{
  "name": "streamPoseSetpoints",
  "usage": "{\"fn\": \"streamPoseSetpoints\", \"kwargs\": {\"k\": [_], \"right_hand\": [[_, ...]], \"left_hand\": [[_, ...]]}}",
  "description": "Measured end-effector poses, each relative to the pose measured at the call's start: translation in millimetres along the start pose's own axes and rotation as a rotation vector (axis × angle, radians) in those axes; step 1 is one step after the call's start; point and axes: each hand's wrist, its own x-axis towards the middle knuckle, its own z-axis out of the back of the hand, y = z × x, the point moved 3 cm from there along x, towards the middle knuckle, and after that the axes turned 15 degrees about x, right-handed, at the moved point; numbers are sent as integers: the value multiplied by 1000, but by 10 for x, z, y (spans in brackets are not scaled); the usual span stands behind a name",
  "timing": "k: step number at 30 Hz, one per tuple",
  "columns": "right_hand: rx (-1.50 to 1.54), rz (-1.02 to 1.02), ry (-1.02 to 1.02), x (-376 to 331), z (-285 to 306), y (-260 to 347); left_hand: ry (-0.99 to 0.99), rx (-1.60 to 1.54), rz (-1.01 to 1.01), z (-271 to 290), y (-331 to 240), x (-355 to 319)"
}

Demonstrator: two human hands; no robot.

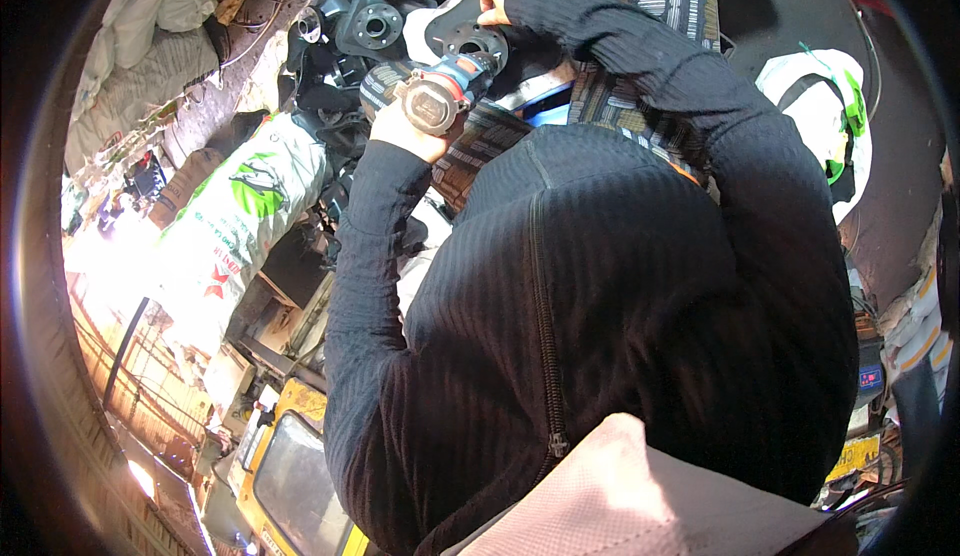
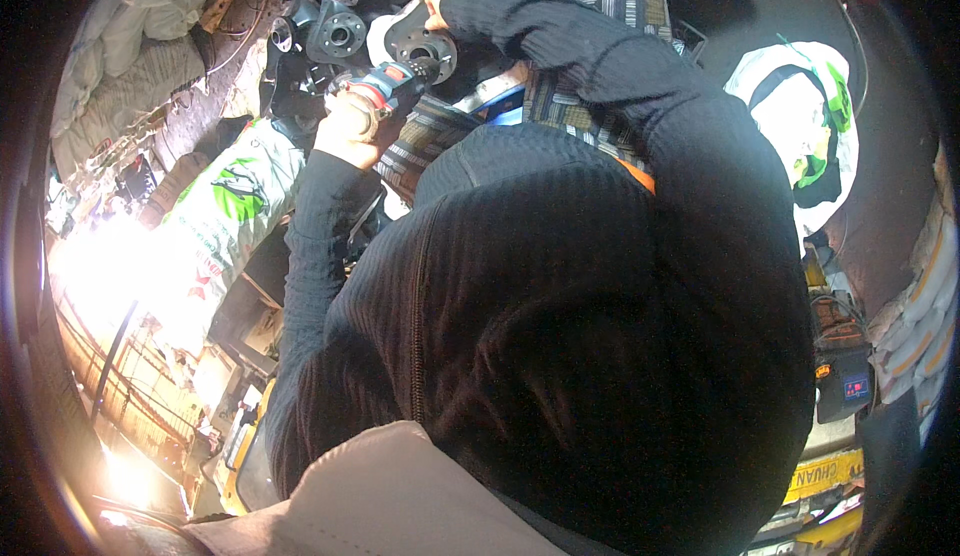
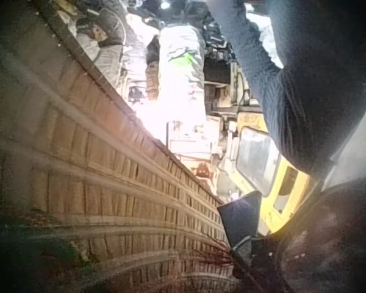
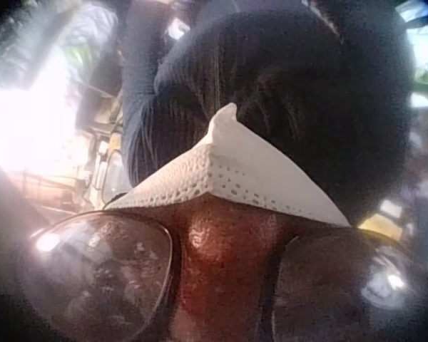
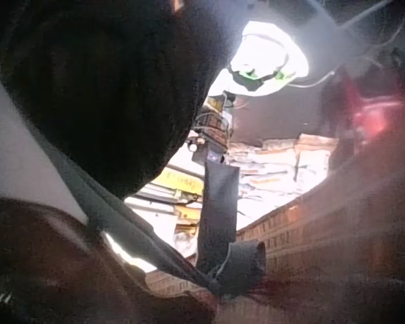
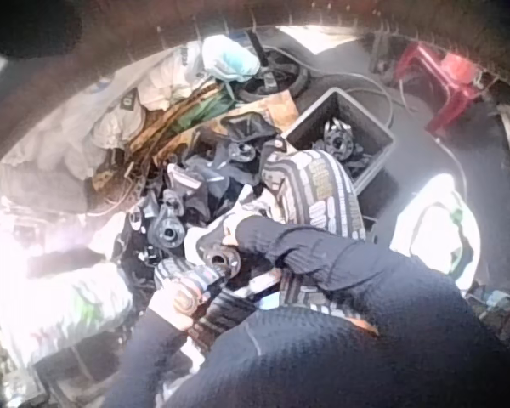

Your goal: The person uses a cordless drill to make holes in black plastic parts. They repeatedly position the drill, drill into the parts, and set them aside on a cluttered work surface.

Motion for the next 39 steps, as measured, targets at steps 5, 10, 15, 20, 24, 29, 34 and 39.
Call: {"fn": "streamPoseSetpoints", "kwargs": {"k": [5,10,15,20,24,29,34,39], "right_hand": [[-71,-108,170,64,-58,61],[-55,-234,206,33,10,134],[-62,-270,198,-16,32,169],[-78,-199,210,89,-106,73],[-59,-114,189,122,-131,-4],[954,-399,47,-246,106,1],[1822,-176,170,-890,172,270],[1984,-178,59,-1126,71,477]], "left_hand": [[63,20,-6,27,-76,45],[145,25,-21,115,-230,63],[220,-200,69,44,-280,51],[127,-220,107,-186,-179,128],[39,256,-48,-192,-165,41],[-286,28,-168,162,-119,-418],[-387,24,-261,329,-185,-726],[-465,-17,-270,313,-324,-820]]}}
